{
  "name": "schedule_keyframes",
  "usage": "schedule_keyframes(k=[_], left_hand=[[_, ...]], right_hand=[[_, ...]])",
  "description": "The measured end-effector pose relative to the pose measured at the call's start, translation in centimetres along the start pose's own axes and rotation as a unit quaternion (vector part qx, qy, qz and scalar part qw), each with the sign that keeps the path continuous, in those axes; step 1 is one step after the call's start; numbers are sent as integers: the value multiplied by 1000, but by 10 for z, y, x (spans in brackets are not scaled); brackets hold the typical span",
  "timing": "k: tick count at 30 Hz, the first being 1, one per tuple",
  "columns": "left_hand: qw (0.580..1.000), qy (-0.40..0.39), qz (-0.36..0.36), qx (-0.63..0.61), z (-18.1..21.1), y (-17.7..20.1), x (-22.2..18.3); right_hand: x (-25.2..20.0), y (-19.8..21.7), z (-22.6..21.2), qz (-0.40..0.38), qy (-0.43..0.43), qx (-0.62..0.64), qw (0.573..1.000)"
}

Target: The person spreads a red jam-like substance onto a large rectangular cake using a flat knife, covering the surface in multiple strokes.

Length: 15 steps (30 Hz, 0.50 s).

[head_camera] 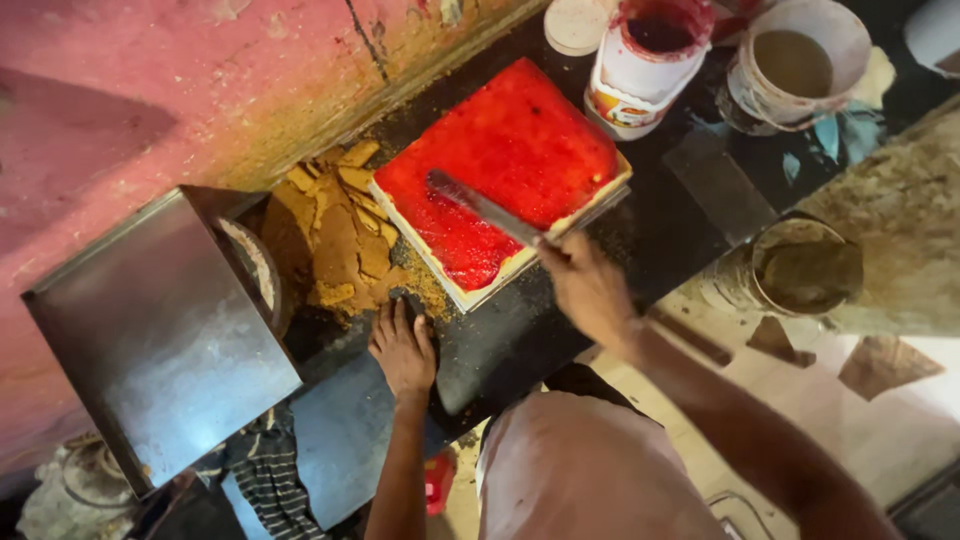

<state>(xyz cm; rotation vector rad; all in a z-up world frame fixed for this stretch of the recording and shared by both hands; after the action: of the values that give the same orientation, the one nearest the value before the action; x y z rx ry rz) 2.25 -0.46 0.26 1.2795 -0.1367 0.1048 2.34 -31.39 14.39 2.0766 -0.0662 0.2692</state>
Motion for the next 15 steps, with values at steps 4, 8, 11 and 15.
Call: schedule_keyframes(k=[4, 8, 11, 15], left_hand=[[1000, -15, 0, -21, -1, 3, -2], [999, -26, 5, -21, -4, 4, 0], [999, -40, 3, -29, -6, 0, -1], [997, -58, 14, -49, -10, -2, -4]], right_hand=[[-26, 24, 26, 26, -138, 7, 990], [-68, -3, -10, 8, -173, 123, 977], [-84, -27, -50, 22, -134, 201, 970], [-65, -25, -41, 73, -73, 40, 994]])
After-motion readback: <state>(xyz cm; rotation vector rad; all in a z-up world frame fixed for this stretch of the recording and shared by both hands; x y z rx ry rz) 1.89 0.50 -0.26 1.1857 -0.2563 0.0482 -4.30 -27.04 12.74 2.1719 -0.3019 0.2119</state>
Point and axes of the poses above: each hand's wrist, its own x-axis towards the middle knuckle, its own y-axis out of the back of the hand, z = x × y, the point moved 2 cm from there along x, towards the middle knuckle, and after that the axes turned 7 degrees about x, right-handed, at the moved point
